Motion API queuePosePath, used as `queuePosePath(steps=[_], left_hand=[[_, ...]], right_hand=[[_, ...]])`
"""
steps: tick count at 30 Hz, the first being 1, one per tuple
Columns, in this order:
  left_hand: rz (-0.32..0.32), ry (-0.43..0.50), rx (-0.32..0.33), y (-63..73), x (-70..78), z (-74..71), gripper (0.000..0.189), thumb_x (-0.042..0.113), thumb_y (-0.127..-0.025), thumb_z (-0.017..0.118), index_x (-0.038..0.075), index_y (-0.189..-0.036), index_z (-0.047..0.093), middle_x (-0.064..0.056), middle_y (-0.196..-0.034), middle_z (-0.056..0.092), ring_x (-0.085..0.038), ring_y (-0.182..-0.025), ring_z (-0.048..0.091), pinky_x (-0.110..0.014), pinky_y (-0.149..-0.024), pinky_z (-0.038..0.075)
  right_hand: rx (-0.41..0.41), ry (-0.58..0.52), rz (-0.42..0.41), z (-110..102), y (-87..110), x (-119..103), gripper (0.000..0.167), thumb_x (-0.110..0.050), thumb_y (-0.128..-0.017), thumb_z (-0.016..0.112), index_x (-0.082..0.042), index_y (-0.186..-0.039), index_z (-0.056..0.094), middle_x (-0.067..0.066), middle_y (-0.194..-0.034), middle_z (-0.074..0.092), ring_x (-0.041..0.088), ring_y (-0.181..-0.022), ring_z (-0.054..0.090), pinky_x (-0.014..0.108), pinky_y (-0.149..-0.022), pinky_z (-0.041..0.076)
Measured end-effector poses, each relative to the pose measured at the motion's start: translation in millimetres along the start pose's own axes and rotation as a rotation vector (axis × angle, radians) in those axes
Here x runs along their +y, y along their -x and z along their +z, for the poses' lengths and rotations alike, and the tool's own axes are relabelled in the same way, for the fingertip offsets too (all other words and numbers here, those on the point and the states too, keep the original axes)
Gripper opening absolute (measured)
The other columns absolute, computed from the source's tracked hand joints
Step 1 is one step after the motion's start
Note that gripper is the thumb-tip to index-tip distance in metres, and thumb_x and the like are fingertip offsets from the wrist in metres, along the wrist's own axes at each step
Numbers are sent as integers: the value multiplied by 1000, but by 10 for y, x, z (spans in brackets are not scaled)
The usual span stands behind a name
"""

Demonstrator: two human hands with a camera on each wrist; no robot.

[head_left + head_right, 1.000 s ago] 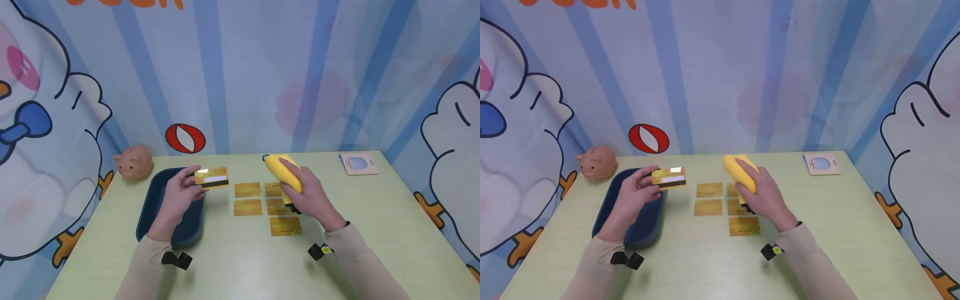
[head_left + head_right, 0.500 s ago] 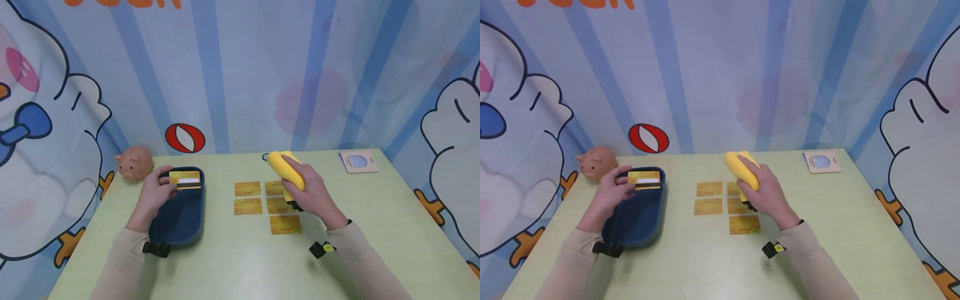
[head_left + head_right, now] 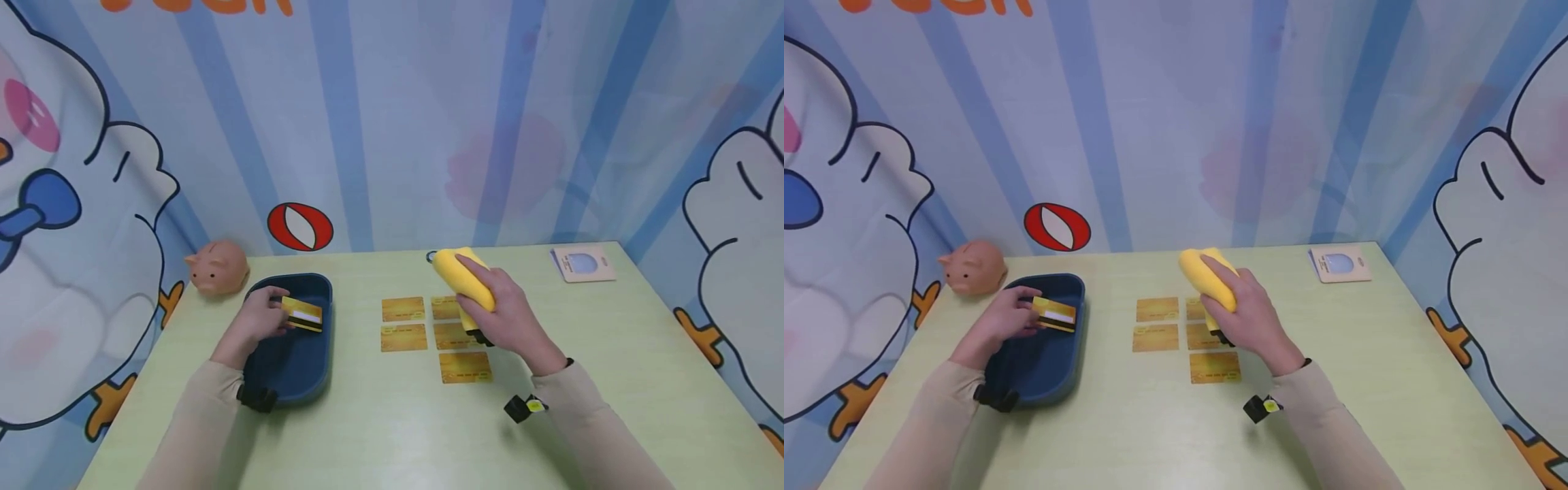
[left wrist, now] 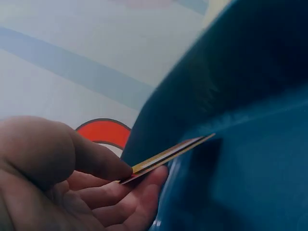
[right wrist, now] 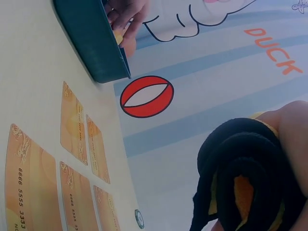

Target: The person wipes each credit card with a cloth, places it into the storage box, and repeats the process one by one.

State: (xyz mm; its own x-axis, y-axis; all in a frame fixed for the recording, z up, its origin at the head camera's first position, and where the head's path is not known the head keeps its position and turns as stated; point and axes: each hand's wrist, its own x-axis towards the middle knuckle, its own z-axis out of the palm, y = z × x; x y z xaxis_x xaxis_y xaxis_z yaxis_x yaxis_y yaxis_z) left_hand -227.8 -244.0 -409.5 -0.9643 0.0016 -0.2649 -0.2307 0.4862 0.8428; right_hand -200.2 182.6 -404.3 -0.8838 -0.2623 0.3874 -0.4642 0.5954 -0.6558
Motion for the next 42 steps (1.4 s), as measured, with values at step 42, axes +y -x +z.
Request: queuePosePath(steps=[42], left_hand=[[-62,-185,-47,-304,73,136,51,1,-98,59,-17,-144,47,-36,-139,51,-32,-103,69,-30,-75,63]], right_hand=[[-22,4,28,-40,39,-17,64,-17,-100,70,-24,-160,47,12,-102,55,25,-83,51,39,-68,50]])
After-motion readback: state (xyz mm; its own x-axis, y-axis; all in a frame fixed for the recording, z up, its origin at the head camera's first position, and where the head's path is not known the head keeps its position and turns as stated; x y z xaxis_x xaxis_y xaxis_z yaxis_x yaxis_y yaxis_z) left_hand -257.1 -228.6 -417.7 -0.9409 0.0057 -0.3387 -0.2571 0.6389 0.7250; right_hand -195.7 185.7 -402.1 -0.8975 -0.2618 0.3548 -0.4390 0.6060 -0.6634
